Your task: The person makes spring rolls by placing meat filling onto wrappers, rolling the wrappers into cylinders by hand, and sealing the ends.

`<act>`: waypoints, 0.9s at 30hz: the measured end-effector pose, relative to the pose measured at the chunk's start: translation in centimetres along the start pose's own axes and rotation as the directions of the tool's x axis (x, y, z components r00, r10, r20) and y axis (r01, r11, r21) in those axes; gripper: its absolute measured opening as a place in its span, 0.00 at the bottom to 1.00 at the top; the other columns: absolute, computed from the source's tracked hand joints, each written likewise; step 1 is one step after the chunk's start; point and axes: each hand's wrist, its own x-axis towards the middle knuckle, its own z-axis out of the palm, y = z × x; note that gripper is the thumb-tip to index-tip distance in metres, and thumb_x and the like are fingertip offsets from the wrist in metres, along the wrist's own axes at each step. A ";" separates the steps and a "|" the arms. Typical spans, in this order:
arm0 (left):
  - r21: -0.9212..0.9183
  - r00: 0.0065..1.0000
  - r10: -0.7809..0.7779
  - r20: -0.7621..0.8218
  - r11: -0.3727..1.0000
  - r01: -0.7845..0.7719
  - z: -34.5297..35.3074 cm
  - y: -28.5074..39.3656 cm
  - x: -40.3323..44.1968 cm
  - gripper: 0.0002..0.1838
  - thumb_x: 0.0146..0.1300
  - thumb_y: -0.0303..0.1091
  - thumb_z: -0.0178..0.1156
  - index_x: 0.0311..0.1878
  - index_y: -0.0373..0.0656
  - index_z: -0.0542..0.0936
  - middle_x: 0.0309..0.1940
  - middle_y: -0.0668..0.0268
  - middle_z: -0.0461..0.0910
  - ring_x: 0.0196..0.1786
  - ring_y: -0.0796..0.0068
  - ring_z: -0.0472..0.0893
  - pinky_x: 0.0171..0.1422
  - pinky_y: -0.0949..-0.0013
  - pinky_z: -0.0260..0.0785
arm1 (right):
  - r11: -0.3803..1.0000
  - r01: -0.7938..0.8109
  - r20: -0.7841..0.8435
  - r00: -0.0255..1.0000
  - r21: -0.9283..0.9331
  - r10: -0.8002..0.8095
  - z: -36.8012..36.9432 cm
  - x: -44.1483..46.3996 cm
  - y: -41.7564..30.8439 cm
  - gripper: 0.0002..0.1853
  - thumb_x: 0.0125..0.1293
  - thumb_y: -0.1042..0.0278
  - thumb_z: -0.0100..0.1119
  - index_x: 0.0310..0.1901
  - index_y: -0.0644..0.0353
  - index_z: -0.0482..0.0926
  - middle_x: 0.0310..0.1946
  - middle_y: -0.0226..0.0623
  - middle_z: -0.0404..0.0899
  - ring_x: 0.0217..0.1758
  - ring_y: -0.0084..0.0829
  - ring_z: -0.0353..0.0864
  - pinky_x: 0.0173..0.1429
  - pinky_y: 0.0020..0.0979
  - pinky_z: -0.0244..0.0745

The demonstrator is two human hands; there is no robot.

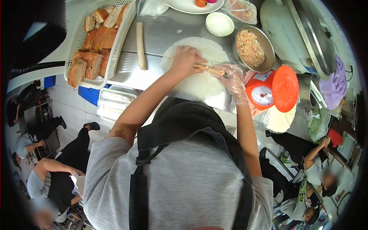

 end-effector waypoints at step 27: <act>-0.036 0.994 0.093 0.053 0.995 -0.091 2.4 1.7 1.8 0.17 0.45 0.45 0.78 0.41 0.61 0.92 0.43 0.76 0.81 0.56 0.67 0.74 0.69 0.54 0.54 | 0.989 0.003 -0.086 0.996 -0.148 -0.016 -0.2 -1.5 0.8 0.18 0.50 0.57 0.79 0.44 0.50 0.91 0.36 0.41 0.85 0.48 0.44 0.81 0.55 0.44 0.75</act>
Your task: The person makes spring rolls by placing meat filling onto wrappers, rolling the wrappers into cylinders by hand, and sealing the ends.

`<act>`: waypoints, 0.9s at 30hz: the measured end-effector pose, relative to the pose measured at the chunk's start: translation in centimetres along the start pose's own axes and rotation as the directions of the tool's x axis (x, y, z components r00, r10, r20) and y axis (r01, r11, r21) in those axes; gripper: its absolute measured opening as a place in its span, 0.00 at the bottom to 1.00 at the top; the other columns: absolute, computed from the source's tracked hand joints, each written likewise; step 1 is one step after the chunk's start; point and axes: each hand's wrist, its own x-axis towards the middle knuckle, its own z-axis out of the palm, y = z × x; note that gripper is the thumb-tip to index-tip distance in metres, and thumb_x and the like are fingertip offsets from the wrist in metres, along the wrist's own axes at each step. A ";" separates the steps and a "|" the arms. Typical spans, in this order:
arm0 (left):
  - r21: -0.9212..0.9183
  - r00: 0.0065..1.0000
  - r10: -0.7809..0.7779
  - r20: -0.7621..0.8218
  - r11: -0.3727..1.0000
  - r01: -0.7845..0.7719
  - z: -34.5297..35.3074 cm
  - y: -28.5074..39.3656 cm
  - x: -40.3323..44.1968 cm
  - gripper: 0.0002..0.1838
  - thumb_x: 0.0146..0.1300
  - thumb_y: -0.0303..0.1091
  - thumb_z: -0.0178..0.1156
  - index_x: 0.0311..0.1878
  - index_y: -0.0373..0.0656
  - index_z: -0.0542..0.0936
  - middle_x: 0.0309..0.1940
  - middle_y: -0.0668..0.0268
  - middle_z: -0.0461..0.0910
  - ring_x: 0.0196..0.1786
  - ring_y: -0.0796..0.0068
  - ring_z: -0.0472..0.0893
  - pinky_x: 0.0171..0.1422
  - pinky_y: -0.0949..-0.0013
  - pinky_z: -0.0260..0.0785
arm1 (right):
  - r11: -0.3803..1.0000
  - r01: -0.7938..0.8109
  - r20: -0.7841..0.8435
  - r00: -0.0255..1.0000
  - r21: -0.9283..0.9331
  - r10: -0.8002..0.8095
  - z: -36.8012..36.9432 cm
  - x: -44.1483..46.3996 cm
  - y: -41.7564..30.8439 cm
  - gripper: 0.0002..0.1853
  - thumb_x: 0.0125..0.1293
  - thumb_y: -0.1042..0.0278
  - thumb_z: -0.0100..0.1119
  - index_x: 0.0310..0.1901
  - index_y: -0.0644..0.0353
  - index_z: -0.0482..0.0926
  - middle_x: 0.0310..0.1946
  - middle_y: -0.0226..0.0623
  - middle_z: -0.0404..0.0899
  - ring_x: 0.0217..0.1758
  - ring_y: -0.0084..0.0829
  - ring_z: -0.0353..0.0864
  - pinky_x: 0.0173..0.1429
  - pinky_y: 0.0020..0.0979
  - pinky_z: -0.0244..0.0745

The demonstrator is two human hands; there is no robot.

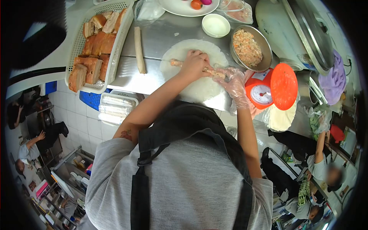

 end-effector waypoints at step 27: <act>0.076 0.997 0.082 0.008 0.994 -0.083 -1.8 0.1 -0.3 0.15 0.51 0.45 0.75 0.45 0.61 0.92 0.42 0.75 0.84 0.55 0.68 0.77 0.70 0.57 0.57 | 0.995 0.087 -0.043 0.995 0.055 -0.085 0.6 0.2 0.1 0.16 0.51 0.56 0.78 0.42 0.49 0.91 0.37 0.39 0.86 0.46 0.43 0.83 0.57 0.43 0.75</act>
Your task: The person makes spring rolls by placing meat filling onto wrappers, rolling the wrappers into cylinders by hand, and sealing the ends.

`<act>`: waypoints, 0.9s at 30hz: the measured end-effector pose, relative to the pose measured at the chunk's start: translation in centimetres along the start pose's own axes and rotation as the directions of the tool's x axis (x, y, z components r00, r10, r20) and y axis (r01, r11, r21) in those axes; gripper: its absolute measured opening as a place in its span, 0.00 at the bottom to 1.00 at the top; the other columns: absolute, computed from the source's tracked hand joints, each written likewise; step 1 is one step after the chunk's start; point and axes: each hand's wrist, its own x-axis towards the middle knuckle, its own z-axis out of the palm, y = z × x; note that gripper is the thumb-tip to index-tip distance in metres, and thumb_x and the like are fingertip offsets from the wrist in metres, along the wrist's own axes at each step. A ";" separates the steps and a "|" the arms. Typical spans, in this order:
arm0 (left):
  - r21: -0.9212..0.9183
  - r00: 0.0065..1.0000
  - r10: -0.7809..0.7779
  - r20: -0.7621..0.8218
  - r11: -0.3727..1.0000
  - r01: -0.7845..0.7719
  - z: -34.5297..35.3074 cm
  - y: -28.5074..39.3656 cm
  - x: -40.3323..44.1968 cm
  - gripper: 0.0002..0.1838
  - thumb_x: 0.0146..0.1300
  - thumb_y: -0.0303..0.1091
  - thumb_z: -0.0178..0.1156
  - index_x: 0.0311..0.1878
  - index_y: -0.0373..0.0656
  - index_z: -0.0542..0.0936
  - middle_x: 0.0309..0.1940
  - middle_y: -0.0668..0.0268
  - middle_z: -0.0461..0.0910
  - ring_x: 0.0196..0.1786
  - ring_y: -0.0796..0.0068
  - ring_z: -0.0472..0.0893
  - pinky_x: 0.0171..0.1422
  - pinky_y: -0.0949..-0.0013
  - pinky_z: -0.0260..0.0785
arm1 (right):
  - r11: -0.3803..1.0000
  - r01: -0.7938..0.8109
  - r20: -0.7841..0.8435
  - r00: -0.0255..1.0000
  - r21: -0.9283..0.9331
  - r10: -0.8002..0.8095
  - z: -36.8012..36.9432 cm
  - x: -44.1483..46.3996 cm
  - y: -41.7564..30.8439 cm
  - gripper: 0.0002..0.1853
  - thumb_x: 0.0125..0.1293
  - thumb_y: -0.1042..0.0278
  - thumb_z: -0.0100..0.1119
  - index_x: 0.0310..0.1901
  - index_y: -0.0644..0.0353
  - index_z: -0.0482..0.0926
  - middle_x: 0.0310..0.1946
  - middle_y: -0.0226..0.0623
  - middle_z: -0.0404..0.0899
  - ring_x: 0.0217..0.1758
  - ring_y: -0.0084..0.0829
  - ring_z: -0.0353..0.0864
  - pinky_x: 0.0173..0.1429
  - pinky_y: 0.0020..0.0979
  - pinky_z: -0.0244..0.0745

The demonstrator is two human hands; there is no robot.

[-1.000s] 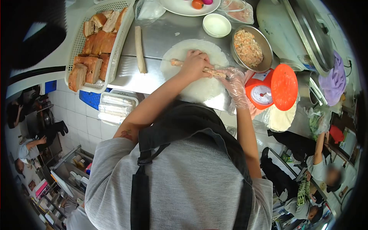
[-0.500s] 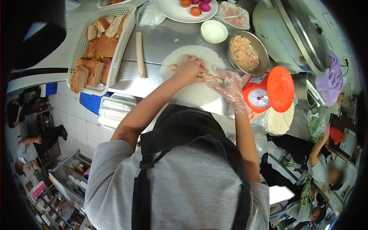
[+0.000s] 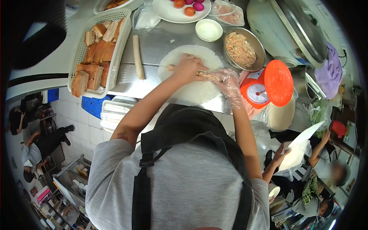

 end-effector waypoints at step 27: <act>-0.023 0.999 -0.007 -0.051 1.000 0.006 -1.2 -3.0 -2.3 0.18 0.48 0.46 0.76 0.45 0.64 0.92 0.39 0.74 0.77 0.51 0.70 0.75 0.61 0.61 0.61 | 0.968 0.129 0.157 0.983 -0.215 -0.096 2.3 3.0 -3.4 0.16 0.55 0.52 0.75 0.38 0.53 0.89 0.35 0.38 0.85 0.43 0.44 0.82 0.52 0.44 0.76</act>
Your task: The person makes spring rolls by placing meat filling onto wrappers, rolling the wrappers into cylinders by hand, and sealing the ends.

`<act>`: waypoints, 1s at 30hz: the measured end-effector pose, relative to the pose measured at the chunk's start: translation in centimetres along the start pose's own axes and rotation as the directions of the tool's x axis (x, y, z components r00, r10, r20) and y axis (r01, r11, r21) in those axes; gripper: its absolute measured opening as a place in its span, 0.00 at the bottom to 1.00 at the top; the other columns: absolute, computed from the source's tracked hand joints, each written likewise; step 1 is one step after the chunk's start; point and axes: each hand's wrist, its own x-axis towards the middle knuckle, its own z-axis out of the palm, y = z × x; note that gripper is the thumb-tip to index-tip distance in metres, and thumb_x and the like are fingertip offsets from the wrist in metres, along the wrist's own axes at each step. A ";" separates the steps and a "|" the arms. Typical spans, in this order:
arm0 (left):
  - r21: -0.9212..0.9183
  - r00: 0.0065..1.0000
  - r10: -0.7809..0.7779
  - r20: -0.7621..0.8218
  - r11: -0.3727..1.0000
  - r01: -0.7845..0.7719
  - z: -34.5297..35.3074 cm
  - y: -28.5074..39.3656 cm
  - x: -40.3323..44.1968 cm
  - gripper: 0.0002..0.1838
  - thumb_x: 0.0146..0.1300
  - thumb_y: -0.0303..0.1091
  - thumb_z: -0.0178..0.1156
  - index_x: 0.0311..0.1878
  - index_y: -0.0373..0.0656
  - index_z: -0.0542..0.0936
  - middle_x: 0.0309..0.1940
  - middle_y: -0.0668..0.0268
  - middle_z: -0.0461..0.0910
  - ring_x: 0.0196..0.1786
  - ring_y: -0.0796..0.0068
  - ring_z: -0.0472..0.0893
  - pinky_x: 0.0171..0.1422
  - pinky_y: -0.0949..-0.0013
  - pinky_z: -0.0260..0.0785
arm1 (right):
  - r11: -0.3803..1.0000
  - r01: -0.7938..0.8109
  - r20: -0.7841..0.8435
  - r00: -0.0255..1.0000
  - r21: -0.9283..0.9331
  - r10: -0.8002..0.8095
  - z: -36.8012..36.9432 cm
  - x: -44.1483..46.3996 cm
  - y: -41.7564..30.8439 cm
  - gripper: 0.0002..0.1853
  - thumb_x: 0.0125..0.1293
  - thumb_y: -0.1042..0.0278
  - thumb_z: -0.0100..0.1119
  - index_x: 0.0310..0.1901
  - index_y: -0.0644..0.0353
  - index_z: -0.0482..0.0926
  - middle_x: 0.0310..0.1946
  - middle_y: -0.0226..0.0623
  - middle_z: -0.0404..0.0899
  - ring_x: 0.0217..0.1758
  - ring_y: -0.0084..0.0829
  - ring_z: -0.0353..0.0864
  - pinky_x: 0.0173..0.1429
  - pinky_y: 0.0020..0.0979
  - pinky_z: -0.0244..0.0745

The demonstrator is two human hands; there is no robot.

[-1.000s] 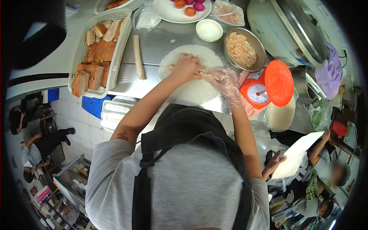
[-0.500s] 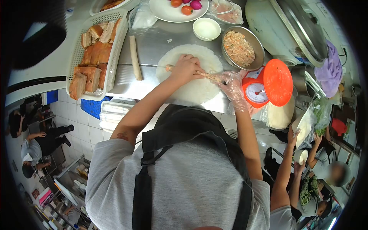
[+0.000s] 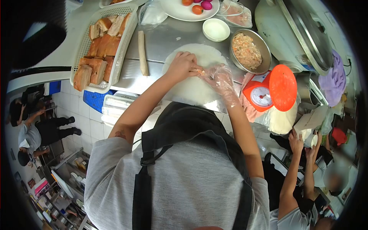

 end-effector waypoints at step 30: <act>0.099 1.000 -0.018 0.008 0.995 0.017 -4.6 -3.3 -2.9 0.17 0.49 0.45 0.77 0.46 0.62 0.92 0.43 0.76 0.79 0.50 0.71 0.74 0.55 0.62 0.60 | 0.995 -0.096 0.175 0.981 0.037 0.088 3.5 4.2 -3.2 0.21 0.60 0.41 0.68 0.42 0.51 0.90 0.37 0.45 0.85 0.46 0.47 0.84 0.54 0.48 0.76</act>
